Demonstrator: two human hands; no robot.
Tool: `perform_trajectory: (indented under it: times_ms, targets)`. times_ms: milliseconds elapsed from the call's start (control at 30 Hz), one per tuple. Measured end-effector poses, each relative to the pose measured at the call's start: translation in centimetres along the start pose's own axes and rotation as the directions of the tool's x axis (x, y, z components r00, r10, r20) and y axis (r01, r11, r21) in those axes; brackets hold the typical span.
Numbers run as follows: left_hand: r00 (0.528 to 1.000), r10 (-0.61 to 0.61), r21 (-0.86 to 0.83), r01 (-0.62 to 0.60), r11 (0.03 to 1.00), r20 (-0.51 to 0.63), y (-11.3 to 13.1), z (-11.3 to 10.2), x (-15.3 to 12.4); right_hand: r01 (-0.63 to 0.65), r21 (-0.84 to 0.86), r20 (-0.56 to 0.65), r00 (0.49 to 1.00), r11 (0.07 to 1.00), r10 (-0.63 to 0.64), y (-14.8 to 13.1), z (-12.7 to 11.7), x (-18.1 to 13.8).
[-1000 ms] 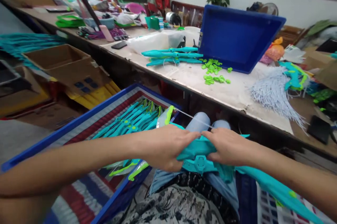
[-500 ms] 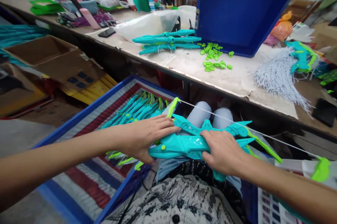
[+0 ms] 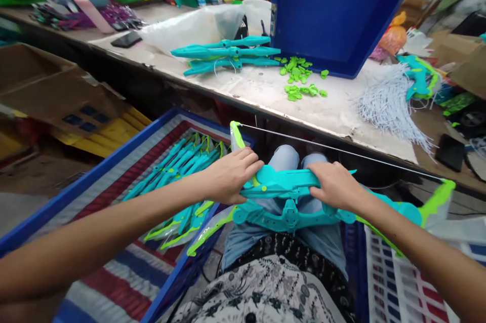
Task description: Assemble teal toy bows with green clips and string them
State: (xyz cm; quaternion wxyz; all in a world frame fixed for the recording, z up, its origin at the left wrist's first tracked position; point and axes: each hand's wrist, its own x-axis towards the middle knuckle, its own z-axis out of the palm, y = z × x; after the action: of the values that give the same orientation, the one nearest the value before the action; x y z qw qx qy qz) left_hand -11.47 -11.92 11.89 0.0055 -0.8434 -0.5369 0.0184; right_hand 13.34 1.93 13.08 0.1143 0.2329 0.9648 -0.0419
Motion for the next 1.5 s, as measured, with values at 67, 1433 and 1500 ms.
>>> perform_trajectory:
  times_ms: [67, 1433, 1500]
  targets:
    - [0.999, -0.003, 0.022, 0.004, 1.000, -0.050, 0.1, 0.2, 1.3, 0.051, 0.017, -0.057, 0.997, 0.999, -0.050, 0.6, 0.0, 0.3]
    - [0.998, 0.035, 0.086, -0.031, 0.996, -0.051, -0.6, 0.5, 5.8, 0.028, 0.211, 0.092, 0.995, 0.977, -0.048, 0.0, -0.4, 4.8]
    - [0.998, 0.037, 0.098, -0.031, 0.995, -0.059, -0.6, 0.5, 5.8, 0.011, 0.202, 0.078, 0.997, 0.979, -0.028, 0.0, -0.2, 4.8]
